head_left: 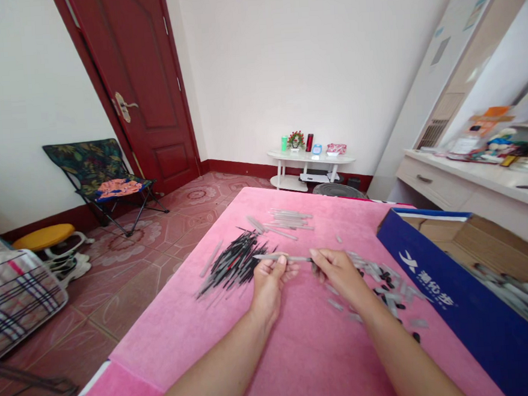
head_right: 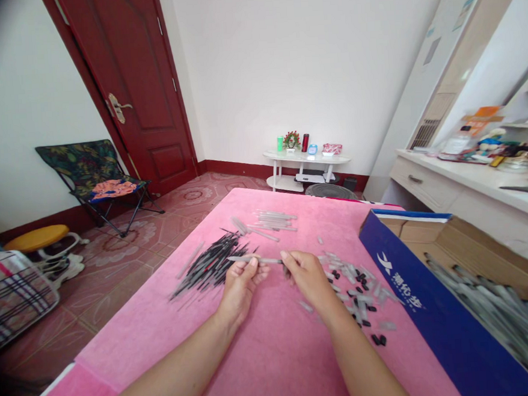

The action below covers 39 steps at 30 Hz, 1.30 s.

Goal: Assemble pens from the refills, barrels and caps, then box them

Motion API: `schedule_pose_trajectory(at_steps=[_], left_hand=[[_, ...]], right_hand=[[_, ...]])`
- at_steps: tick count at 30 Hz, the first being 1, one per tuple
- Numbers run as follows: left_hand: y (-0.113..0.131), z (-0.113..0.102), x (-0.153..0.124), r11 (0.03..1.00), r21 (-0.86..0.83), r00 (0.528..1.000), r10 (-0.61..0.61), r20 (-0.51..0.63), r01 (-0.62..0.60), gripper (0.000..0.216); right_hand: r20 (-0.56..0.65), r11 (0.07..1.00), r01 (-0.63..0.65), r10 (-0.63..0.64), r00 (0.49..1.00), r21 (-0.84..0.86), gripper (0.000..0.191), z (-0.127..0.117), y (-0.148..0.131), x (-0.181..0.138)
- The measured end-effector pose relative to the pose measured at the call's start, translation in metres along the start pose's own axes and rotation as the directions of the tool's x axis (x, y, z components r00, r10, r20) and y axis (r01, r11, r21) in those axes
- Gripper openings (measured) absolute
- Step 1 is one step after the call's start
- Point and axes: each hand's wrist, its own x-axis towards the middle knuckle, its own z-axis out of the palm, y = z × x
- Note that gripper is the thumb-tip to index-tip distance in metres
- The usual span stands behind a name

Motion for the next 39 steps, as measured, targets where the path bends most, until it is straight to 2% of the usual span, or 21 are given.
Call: schedule_pose_trajectory(at_steps=[5, 8, 9, 11, 13, 15, 18, 20, 22, 24, 25, 27, 30, 32, 34, 36, 39], left_hand=[[0.000, 0.000, -0.001, 1.000, 0.000, 1.000, 0.000, -0.009, 0.000, 0.019], [-0.001, -0.001, 0.000, 1.000, 0.027, 1.000, -0.003, 0.004, 0.003, 0.020], [-0.001, -0.002, 0.000, 0.999, 0.034, 1.000, -0.004, 0.005, 0.004, 0.020], [-0.001, -0.003, 0.001, 1.000, 0.025, 1.000, -0.008, -0.002, 0.008, 0.020], [0.000, -0.004, 0.002, 1.000, 0.000, 1.000, -0.022, -0.014, 0.022, 0.019], [0.001, -0.004, 0.002, 0.999, -0.019, 0.999, -0.038, -0.020, 0.037, 0.020], [0.002, -0.003, 0.002, 0.999, -0.016, 0.999, -0.048, -0.017, 0.048, 0.022], [0.002, -0.002, 0.001, 0.999, -0.013, 0.999, -0.048, -0.012, 0.048, 0.022], [0.002, -0.002, 0.001, 0.999, -0.010, 0.999, -0.049, -0.008, 0.049, 0.021], [0.002, -0.002, 0.001, 0.999, -0.010, 0.999, -0.051, -0.011, 0.051, 0.021], [0.002, -0.001, 0.001, 0.999, -0.011, 0.999, -0.052, -0.013, 0.052, 0.021], [0.002, -0.001, 0.001, 0.998, -0.014, 0.998, -0.055, -0.018, 0.055, 0.020], [0.003, -0.001, 0.001, 0.998, -0.014, 0.998, -0.056, -0.014, 0.056, 0.019], [0.004, -0.001, 0.000, 0.998, -0.012, 0.998, -0.055, -0.009, 0.055, 0.019], [0.005, 0.000, 0.000, 0.998, -0.015, 0.998, -0.056, 0.002, 0.056, 0.018], [0.005, 0.000, -0.002, 0.997, -0.020, 0.996, -0.079, 0.033, 0.079, 0.019], [0.006, 0.001, -0.004, 0.987, 0.028, 0.980, -0.163, 0.111, 0.161, 0.023]], right_hand=[[-0.012, 0.998, 0.017, -0.016, 1.000, 0.062, 0.031, 0.002, -0.004, 0.000], [0.027, 0.979, -0.112, 0.108, 0.994, 0.168, 0.044, 0.002, -0.004, -0.001], [0.077, 0.949, -0.198, 0.185, 0.980, 0.245, 0.049, 0.000, -0.004, -0.001], [0.228, 0.826, -0.383, 0.313, 0.922, 0.413, 0.061, -0.005, -0.003, -0.002], [0.375, 0.683, -0.505, 0.345, 0.860, 0.528, 0.071, -0.012, -0.002, -0.003], [0.443, 0.600, -0.544, 0.324, 0.836, 0.587, 0.076, -0.019, -0.001, -0.004], [0.447, 0.591, -0.536, 0.306, 0.840, 0.603, 0.076, -0.025, 0.000, -0.004], [0.412, 0.653, -0.519, 0.329, 0.850, 0.551, 0.070, -0.026, 0.001, -0.004], [0.314, 0.778, -0.474, 0.367, 0.876, 0.412, 0.059, -0.028, 0.004, -0.003], [0.170, 0.919, -0.365, 0.340, 0.925, 0.149, 0.041, -0.031, 0.009, -0.001], [0.112, 0.956, -0.293, 0.294, 0.949, -0.021, 0.032, -0.033, 0.012, -0.001], [0.075, 0.919, -0.179, 0.218, 0.973, -0.351, 0.017, -0.037, 0.015, -0.001], [0.086, 0.742, -0.152, 0.272, 0.958, -0.653, 0.009, -0.039, 0.012, -0.006], [0.067, 0.656, -0.169, 0.319, 0.945, -0.736, 0.009, -0.037, 0.009, -0.009], [0.043, 0.635, -0.168, 0.304, 0.952, -0.754, 0.007, -0.035, 0.008, -0.009], [0.017, 0.685, -0.159, 0.242, 0.970, -0.711, 0.005, -0.033, 0.011, -0.007], [-0.010, 0.866, -0.151, 0.166, 0.986, -0.477, 0.009, -0.033, 0.014, -0.001]])
